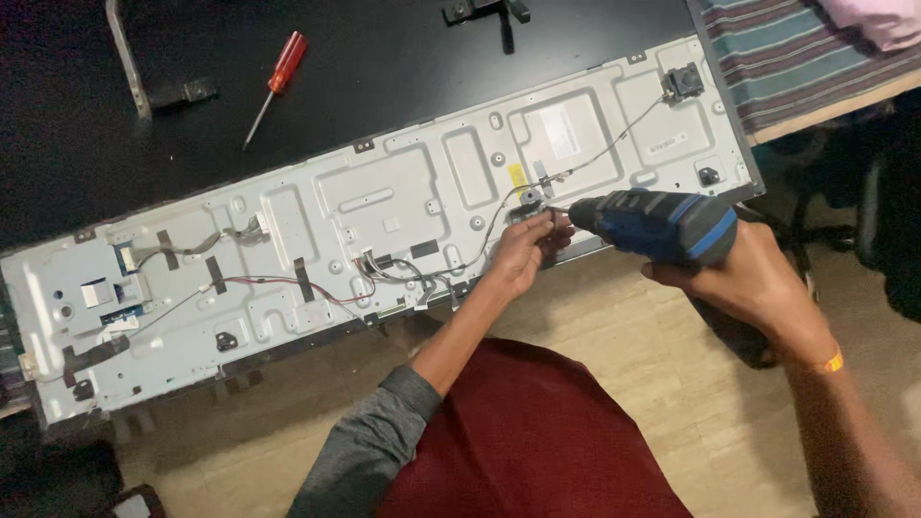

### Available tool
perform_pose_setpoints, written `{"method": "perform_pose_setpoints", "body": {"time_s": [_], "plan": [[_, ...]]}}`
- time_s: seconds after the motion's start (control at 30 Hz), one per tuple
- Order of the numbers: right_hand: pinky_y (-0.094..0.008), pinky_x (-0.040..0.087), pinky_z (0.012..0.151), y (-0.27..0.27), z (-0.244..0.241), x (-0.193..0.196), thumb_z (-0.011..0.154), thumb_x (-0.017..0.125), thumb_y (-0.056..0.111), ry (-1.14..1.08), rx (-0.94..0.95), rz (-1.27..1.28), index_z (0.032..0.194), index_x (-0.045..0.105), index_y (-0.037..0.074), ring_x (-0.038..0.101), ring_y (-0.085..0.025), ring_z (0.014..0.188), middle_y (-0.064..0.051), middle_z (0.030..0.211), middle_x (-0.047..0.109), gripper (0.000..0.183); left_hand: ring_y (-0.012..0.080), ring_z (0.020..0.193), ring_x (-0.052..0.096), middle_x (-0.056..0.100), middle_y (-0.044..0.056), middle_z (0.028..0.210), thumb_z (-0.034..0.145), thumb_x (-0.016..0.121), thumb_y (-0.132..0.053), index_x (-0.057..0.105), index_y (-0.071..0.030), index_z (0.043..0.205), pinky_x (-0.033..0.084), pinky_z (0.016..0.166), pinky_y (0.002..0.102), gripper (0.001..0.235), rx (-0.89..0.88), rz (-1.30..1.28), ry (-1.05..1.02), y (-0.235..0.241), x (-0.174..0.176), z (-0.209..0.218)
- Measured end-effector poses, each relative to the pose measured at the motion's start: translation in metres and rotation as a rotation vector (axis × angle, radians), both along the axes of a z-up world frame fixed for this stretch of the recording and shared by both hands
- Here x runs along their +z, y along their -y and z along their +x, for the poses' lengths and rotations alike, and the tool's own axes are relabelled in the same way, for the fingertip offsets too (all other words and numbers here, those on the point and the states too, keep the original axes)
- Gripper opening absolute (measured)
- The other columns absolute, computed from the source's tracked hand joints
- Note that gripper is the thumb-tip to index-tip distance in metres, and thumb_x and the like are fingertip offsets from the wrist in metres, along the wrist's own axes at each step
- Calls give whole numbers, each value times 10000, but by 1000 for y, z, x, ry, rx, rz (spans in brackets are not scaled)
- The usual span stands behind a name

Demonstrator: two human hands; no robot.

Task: The person uses a cordless drill and a screwdriver to remove and install screws on the back panel of a television. They also adjust internal wires and components while working on the device.

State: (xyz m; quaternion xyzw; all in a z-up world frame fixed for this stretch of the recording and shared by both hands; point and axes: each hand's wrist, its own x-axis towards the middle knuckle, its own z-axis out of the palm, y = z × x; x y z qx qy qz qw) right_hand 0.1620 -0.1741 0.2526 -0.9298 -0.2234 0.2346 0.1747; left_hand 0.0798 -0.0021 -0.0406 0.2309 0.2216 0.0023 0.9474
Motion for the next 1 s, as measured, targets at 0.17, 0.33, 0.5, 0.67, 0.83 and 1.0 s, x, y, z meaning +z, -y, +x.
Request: {"method": "perform_pose_setpoints", "body": {"time_s": [0.17, 0.33, 0.5, 0.67, 0.83, 1.0], "plan": [[-426, 599, 686, -11, 6, 7, 727, 854, 315, -61, 10, -189, 1116, 713, 98, 736, -254, 720, -117, 862, 739, 467, 252, 1005, 713, 711, 174, 1159, 1045, 525, -38, 622, 103, 1256, 595, 927, 365, 272, 0, -9, -3, 0, 8, 0], [-394, 599, 649, -52, 51, 14, 841, 826, 329, -132, 169, -531, 1104, 693, 91, 727, -248, 677, -128, 821, 738, 379, 250, 963, 694, 712, 168, 1117, 1062, 553, -51, 622, 64, 1250, 593, 895, 377, 232, -51, 90, -18, 8, 28, -10], [-391, 563, 713, -85, 82, 9, 745, 908, 322, -67, 292, -502, 1083, 760, 124, 731, -245, 732, -107, 833, 768, 418, 267, 940, 719, 733, 175, 1054, 1025, 583, -70, 657, 72, 1199, 600, 862, 401, 236, -28, 45, 37, 20, 36, -36], [-432, 632, 706, -91, 82, 14, 779, 907, 325, -84, 253, -510, 1063, 773, 71, 787, -289, 753, -145, 892, 768, 405, 277, 974, 713, 722, 183, 1080, 1039, 601, -118, 653, 58, 1191, 585, 897, 414, 239, 22, 39, 72, 18, 33, -51], [-407, 587, 722, -77, 70, 29, 665, 940, 287, -21, 385, -272, 1063, 762, 75, 756, -269, 760, -147, 841, 788, 484, 288, 957, 698, 723, 179, 1034, 1033, 573, -157, 659, 25, 1120, 588, 900, 426, 219, 44, 18, -76, 10, 36, -41], [-440, 596, 719, -35, 39, 45, 700, 914, 278, 11, 247, -284, 1045, 766, 40, 751, -325, 722, -180, 837, 759, 445, 298, 1012, 700, 721, 178, 1029, 1046, 568, -184, 634, 38, 1061, 604, 968, 422, 232, 103, -98, -39, 5, 36, -37]]}}
